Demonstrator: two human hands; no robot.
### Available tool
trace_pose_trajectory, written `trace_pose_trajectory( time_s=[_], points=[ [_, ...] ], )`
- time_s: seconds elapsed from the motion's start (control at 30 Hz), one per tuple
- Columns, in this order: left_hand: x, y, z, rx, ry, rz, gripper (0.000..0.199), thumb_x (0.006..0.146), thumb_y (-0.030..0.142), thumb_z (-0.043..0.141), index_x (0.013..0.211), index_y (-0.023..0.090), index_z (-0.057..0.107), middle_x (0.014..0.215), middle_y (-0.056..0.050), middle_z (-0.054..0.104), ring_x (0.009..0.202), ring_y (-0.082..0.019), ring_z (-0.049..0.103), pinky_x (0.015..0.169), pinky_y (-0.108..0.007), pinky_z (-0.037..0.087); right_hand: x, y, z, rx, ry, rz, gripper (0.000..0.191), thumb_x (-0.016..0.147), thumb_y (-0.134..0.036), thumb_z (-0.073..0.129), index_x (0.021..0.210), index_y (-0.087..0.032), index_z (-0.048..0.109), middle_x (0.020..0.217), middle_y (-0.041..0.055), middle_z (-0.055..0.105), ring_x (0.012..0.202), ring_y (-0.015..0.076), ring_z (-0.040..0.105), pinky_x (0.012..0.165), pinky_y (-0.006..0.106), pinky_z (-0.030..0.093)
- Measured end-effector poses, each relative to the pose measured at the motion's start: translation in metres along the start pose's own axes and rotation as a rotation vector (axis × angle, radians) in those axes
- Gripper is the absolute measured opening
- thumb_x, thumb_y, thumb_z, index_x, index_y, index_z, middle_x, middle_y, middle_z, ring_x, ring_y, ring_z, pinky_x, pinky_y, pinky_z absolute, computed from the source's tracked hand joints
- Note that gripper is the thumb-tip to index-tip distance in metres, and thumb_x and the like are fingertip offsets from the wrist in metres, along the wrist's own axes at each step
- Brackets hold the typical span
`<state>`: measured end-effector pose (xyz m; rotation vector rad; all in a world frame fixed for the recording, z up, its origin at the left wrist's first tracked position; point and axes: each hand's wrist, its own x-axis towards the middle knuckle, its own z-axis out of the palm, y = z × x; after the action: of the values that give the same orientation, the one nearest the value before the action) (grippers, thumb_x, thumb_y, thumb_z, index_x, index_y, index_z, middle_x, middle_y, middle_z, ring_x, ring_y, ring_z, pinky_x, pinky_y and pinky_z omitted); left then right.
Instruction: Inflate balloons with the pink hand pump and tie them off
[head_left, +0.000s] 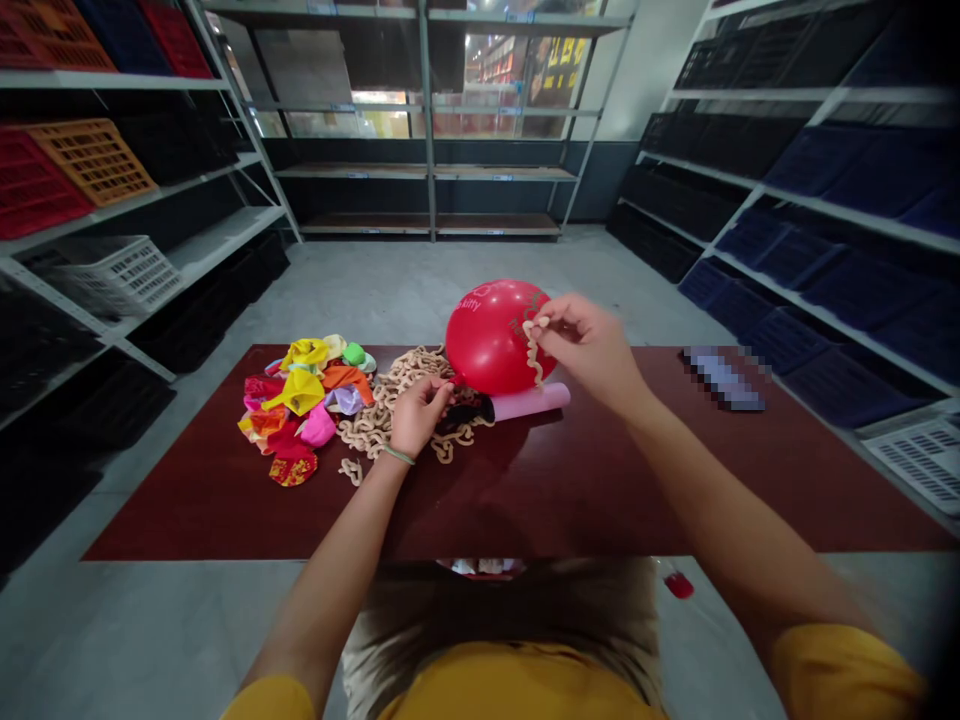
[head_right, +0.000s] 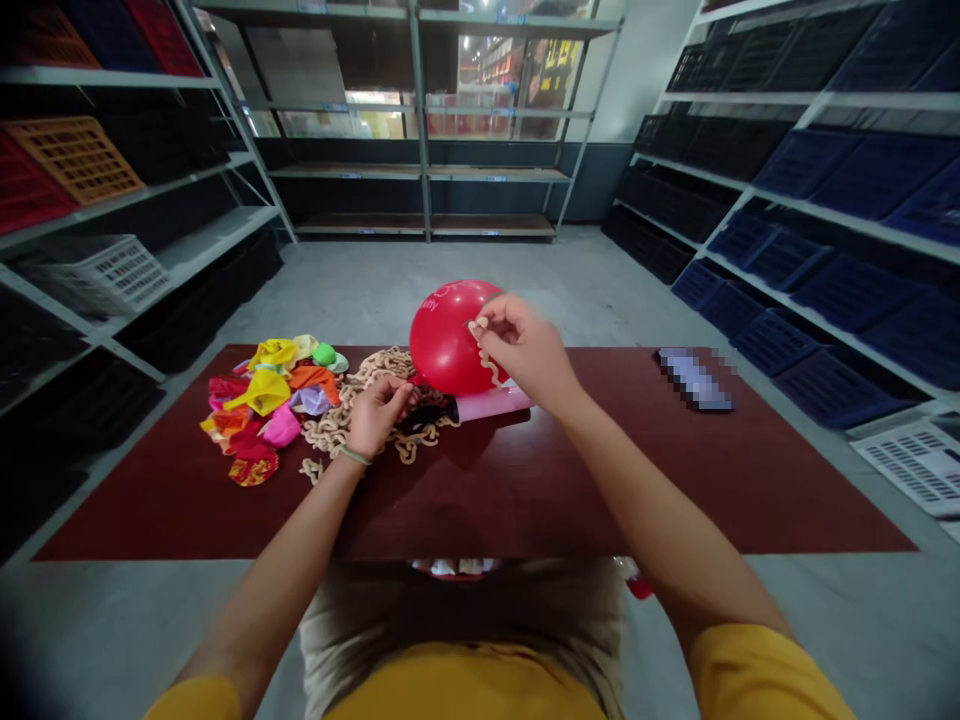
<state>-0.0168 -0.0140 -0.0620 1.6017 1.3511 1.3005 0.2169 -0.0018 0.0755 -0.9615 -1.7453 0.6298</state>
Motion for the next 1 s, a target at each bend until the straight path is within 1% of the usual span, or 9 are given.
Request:
trace_pose_trajectory(
  time_s=[0.1,0.23,0.33,0.43,0.53,0.63,0.73,0.87,1.0],
  points=[
    [-0.001,0.004,-0.001,0.014,0.013,0.017,0.029,0.089,0.046,0.054,0.078,0.020,0.062,0.065,0.002,0.064,0.051,-0.010,0.053,0.052,-0.023,0.041,0.017,-0.010,-0.002,-0.003,-0.020,-0.004,0.016,0.082,-0.035,0.068,0.082,-0.023,0.058,0.073,-0.0024,0.061,0.064,0.0110,0.057,0.059,0.027,0.048],
    [-0.003,0.009,-0.002,0.080,0.045,0.065,0.030,0.090,0.045,0.053,0.076,0.020,0.061,0.058,0.004,0.058,0.051,-0.011,0.052,0.054,-0.022,0.039,0.036,-0.020,0.007,0.003,-0.030,-0.044,0.013,0.083,-0.032,0.066,0.084,-0.023,0.057,0.069,-0.0042,0.058,0.061,0.0097,0.054,0.057,0.026,0.045],
    [-0.003,0.010,-0.002,0.120,0.057,0.080,0.030,0.091,0.045,0.053,0.075,0.020,0.060,0.057,0.004,0.057,0.051,-0.011,0.052,0.055,-0.022,0.038,0.051,-0.027,0.021,-0.007,-0.041,-0.111,0.014,0.084,-0.033,0.065,0.086,-0.023,0.056,0.071,-0.0047,0.057,0.065,0.0101,0.055,0.061,0.027,0.045],
    [-0.004,0.010,-0.002,0.157,0.046,0.097,0.030,0.092,0.043,0.052,0.075,0.020,0.061,0.058,0.004,0.058,0.053,-0.011,0.053,0.057,-0.023,0.039,0.064,-0.032,0.041,-0.046,-0.065,-0.175,0.014,0.086,-0.033,0.063,0.087,-0.023,0.054,0.075,-0.0042,0.060,0.072,0.0112,0.058,0.067,0.028,0.046],
    [-0.004,0.008,-0.001,0.187,0.038,0.117,0.029,0.092,0.042,0.051,0.078,0.020,0.062,0.061,0.003,0.060,0.056,-0.012,0.055,0.059,-0.023,0.040,0.069,-0.032,0.063,-0.137,-0.088,-0.221,0.009,0.088,-0.030,0.059,0.087,-0.023,0.053,0.077,-0.0038,0.062,0.074,0.0118,0.060,0.070,0.028,0.046],
    [-0.005,0.007,-0.002,0.216,0.049,0.151,0.028,0.093,0.042,0.050,0.083,0.021,0.065,0.065,0.001,0.063,0.060,-0.013,0.057,0.061,-0.023,0.042,0.062,-0.026,0.080,-0.268,-0.131,-0.231,0.004,0.089,-0.025,0.057,0.086,-0.023,0.055,0.076,-0.0038,0.064,0.072,0.0118,0.061,0.069,0.027,0.044],
    [-0.006,0.007,-0.003,0.266,0.085,0.211,0.026,0.094,0.040,0.050,0.089,0.022,0.067,0.072,-0.001,0.066,0.066,-0.014,0.060,0.065,-0.025,0.045,0.043,-0.016,0.090,-0.421,-0.164,-0.236,0.003,0.090,-0.022,0.056,0.087,-0.023,0.058,0.077,-0.0031,0.066,0.072,0.0127,0.061,0.066,0.027,0.042],
    [-0.004,0.007,-0.005,0.305,0.165,0.330,0.022,0.094,0.035,0.052,0.097,0.021,0.069,0.093,-0.007,0.067,0.085,-0.017,0.062,0.076,-0.029,0.049,0.015,-0.002,0.092,-0.583,-0.176,-0.239,0.011,0.093,-0.025,0.051,0.091,-0.023,0.062,0.081,-0.0006,0.069,0.075,0.0146,0.063,0.067,0.027,0.041],
    [0.000,0.008,-0.006,0.321,0.279,0.402,0.018,0.089,0.034,0.059,0.090,0.020,0.072,0.112,-0.012,0.059,0.105,-0.022,0.059,0.090,-0.036,0.050,-0.004,0.006,0.089,-0.643,-0.157,-0.218,0.020,0.097,-0.031,0.047,0.097,-0.023,0.065,0.084,0.0015,0.071,0.075,0.0157,0.064,0.066,0.027,0.041]
  ],
)
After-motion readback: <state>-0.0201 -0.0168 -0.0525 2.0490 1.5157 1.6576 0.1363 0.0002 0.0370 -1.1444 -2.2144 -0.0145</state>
